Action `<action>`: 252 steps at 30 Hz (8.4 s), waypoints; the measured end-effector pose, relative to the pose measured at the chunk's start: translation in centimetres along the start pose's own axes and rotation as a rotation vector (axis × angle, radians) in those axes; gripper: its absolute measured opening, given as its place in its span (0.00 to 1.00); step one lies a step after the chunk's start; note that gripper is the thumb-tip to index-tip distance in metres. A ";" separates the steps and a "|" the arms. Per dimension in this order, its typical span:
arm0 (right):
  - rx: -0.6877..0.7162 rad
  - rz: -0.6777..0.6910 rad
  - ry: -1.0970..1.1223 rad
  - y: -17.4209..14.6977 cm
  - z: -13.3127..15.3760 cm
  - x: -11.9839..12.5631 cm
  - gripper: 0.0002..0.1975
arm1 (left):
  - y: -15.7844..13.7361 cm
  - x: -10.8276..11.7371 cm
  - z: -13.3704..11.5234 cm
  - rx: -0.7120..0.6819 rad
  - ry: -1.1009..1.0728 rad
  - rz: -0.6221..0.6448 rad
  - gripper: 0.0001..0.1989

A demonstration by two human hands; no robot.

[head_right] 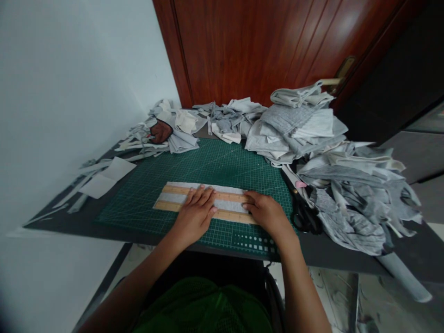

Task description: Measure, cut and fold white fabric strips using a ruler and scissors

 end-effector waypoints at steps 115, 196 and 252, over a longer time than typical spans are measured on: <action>-0.034 -0.117 -0.476 -0.7 5.6 -1.6 0.13 | -0.6 -0.2 0.5 0.076 -0.074 0.032 0.27; -0.289 -0.046 -0.282 -0.7 2.3 -0.4 0.12 | -0.6 -0.2 0.6 0.062 -0.084 -0.084 0.22; -0.227 -0.138 -0.236 -0.3 -0.6 -1.0 0.06 | -0.7 0.2 0.2 0.088 -0.072 -0.041 0.23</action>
Point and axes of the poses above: each hand's wrist, its own y-axis towards the middle knuckle, its own x-axis out of the back of the hand, z = x × y, the point moved 3 cm from there along y, towards the middle knuckle, and after that the axes turned 14 degrees about y, right-handed, at the moved point
